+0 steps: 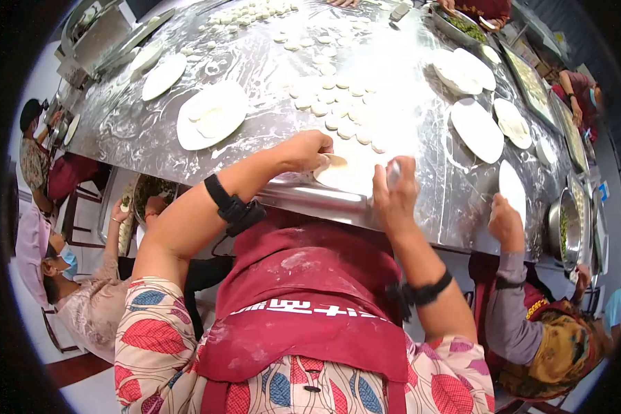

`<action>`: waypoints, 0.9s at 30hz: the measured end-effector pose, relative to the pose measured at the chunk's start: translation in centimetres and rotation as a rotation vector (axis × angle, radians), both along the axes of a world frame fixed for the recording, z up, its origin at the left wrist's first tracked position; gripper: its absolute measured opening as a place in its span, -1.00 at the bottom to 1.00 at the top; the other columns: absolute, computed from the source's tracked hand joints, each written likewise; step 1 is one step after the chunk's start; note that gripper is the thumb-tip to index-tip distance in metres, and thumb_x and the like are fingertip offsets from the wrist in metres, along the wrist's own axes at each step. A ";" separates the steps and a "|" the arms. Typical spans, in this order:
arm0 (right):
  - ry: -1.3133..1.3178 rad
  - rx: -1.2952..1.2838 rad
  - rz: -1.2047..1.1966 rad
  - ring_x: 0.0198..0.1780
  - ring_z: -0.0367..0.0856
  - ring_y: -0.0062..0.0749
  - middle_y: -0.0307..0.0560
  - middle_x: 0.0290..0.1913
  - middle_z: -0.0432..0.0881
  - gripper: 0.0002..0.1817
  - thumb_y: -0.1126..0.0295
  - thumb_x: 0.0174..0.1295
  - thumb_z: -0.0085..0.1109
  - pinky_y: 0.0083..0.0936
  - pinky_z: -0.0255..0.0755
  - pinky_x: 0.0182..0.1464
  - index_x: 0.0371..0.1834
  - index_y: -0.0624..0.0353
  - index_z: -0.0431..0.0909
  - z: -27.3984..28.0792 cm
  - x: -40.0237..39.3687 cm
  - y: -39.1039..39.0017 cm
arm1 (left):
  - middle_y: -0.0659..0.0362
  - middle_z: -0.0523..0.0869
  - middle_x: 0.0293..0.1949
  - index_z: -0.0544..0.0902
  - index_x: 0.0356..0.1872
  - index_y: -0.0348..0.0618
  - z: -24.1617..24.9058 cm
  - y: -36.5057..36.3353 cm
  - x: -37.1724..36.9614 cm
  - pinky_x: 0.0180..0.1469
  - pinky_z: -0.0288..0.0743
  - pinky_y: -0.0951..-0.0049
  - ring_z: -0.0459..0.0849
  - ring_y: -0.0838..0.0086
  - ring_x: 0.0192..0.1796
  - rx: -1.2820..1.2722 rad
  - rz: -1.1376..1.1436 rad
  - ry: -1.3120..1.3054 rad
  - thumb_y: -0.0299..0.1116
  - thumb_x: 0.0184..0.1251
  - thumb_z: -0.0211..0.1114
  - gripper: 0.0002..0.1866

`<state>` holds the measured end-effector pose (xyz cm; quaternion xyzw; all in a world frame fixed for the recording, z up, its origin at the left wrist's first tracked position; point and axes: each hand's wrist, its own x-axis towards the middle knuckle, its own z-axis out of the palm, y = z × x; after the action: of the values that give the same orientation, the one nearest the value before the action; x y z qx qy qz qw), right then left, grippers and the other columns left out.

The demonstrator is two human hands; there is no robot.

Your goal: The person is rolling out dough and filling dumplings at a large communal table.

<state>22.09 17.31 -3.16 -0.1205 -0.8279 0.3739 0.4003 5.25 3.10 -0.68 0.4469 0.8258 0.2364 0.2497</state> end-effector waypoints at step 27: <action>0.042 0.118 -0.027 -0.46 0.55 0.15 0.19 -0.44 0.52 -0.77 0.50 0.13 0.16 -0.21 0.41 -0.41 -0.22 0.22 0.31 1.7 -4.5 1.2 | -0.09 0.67 -0.36 0.64 -0.31 -0.28 -0.7 1.8 -0.3 -0.20 0.46 0.27 0.65 0.15 -0.27 -0.014 -0.065 0.061 -0.37 0.06 0.24 -0.79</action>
<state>17.59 18.47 -1.50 -0.0997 -0.8382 0.3215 0.4291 4.94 4.91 -1.38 0.4786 0.8198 0.2088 0.2352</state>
